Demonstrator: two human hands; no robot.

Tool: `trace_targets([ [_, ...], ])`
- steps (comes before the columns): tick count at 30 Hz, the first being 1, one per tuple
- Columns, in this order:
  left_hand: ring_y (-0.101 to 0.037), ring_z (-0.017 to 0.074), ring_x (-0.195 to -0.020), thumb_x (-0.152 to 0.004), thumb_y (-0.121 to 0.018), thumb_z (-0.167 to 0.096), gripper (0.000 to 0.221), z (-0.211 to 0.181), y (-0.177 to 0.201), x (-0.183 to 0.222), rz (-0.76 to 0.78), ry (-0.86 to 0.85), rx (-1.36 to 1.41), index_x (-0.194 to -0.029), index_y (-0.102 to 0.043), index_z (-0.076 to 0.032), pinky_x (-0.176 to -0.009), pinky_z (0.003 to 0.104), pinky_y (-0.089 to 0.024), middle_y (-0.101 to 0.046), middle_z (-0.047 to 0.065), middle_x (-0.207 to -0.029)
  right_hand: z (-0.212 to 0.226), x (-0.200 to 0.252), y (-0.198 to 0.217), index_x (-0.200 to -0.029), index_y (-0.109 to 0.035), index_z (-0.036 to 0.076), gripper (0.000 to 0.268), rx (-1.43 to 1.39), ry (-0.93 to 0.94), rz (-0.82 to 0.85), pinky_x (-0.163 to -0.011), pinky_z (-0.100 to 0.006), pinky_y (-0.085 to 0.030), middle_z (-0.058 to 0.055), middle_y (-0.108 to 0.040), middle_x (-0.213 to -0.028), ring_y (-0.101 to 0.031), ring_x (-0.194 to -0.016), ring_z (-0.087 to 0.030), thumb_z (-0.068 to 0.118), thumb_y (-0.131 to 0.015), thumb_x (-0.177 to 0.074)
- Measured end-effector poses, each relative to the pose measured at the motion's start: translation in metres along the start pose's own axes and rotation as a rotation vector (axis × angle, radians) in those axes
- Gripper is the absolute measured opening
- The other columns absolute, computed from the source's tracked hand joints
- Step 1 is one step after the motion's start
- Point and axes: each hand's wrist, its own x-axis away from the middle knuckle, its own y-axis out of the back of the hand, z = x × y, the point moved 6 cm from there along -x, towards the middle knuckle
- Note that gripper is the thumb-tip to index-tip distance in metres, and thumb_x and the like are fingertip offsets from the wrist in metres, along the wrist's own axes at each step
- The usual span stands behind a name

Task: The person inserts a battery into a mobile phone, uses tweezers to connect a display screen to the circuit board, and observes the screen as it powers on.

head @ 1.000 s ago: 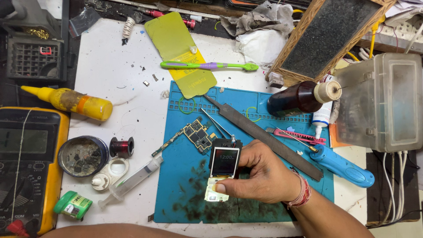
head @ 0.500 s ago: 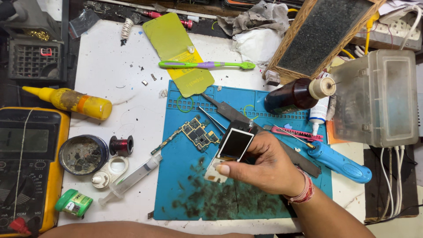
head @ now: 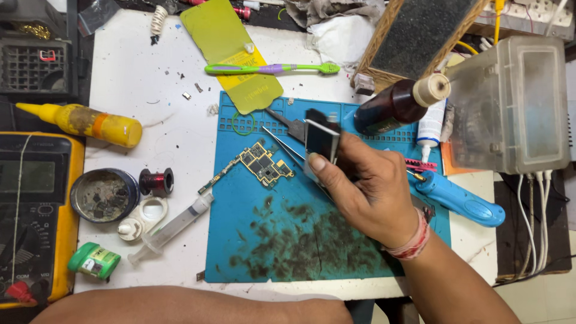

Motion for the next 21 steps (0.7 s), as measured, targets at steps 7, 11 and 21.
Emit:
trace_targets([
  [7, -0.072, 0.0334, -0.076, -0.091, -0.059, -0.017, 0.015, 0.001, 0.0, -0.006, -0.002, 0.004, -0.023, -0.089, -0.067, -0.005, -0.07, 0.046, -0.057, -0.073, 0.014, -0.079, 0.054, 0.021, 0.014, -0.11, -0.072, -0.002, 0.026, 0.077, 0.654, -0.251, -0.098, -0.044, -0.049, -0.024, -0.066, -0.125, -0.063, -0.112, -0.039, 0.012, -0.074, -0.089],
  [11, -0.072, 0.0333, -0.076, -0.091, -0.058, -0.017, 0.015, -0.015, 0.024, -0.007, 0.01, 0.003, -0.042, -0.089, -0.067, -0.005, -0.07, 0.046, -0.057, -0.073, 0.014, -0.079, 0.044, 0.026, 0.008, -0.106, -0.075, 0.002, 0.019, 0.046, 0.614, -0.288, -0.092, -0.039, -0.047, -0.014, -0.069, -0.108, -0.061, -0.102, -0.03, 0.014, -0.077, -0.091],
  [21, -0.072, 0.0332, -0.077, -0.091, -0.058, -0.017, 0.015, -0.008, -0.029, -0.018, 0.035, 0.022, -0.121, -0.089, -0.067, -0.005, -0.071, 0.046, -0.057, -0.073, 0.014, -0.079, 0.028, 0.022, 0.018, -0.105, -0.075, 0.004, 0.012, -0.111, 0.68, -0.345, -0.089, -0.035, -0.052, -0.011, -0.074, -0.108, -0.069, -0.1, -0.026, 0.012, -0.076, -0.097],
])
